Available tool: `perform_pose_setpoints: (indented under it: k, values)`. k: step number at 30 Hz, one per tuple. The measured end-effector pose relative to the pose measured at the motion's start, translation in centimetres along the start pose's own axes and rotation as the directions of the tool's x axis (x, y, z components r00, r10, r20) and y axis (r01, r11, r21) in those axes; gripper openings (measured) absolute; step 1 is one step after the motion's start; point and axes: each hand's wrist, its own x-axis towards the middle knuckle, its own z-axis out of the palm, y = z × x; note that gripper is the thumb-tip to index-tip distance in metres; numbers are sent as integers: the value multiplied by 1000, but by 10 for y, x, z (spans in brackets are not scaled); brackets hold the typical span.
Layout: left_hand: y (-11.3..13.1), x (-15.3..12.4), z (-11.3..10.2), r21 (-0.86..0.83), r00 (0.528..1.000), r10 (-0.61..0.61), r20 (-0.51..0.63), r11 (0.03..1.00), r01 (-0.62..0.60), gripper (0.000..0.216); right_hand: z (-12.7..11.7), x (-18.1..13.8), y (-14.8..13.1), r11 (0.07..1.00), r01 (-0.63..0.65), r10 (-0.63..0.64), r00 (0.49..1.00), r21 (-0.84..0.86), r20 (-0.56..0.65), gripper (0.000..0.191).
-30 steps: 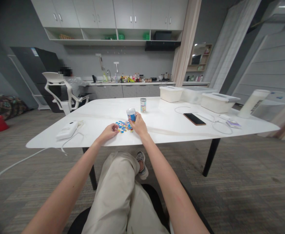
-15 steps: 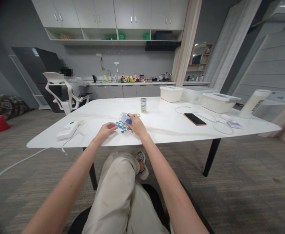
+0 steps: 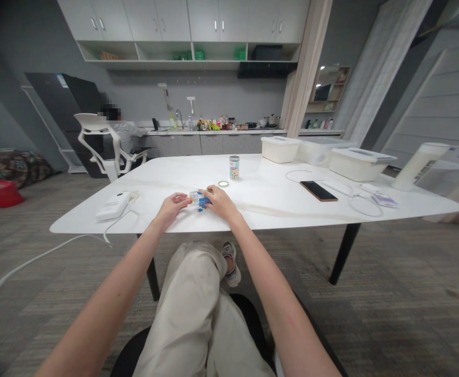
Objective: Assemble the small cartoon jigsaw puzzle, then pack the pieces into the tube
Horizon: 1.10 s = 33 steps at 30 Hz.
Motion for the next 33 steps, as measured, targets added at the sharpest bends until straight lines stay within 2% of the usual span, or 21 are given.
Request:
perform_pose_setpoints:
  k: [7, 11, 13, 17, 25, 27, 30, 33]
  values:
    - [-3, 5, 1, 112, 996, 37, -76, 993, -28, 46, -3, 0, -2, 1000, -14, 14, 1000, 23, -14, 57]
    - [-4, 5, 2, 176, 997, 13, -80, 984, 1, 41, -8, 0, -4, 992, -124, 127, 983, 26, -132, 54]
    - [-4, 5, 4, 221, 999, 3, -37, 975, 5, 37, -7, 0, -3, 971, -235, 238, 942, 42, -235, 55]
    - [-4, 3, 6, 357, 996, 56, 67, 931, -77, 29, -4, -2, 4, 899, -428, 430, 815, 98, -389, 62]
    - [-4, 3, 9, 526, 982, 61, 181, 838, -149, 26, -2, -2, 11, 847, -524, 499, 723, 91, -478, 66]
    - [-2, 3, 9, 548, 975, 51, 216, 820, -165, 28, -3, -2, 11, 840, -538, 500, 723, 66, -476, 65]
    - [1, 1, 11, 584, 964, 13, 264, 794, -171, 31, -4, -2, 9, 853, -521, 480, 759, 33, -439, 62]
    - [3, -1, 11, 608, 957, 14, 289, 770, -194, 29, -4, -2, 9, 844, -536, 499, 755, 38, -425, 60]
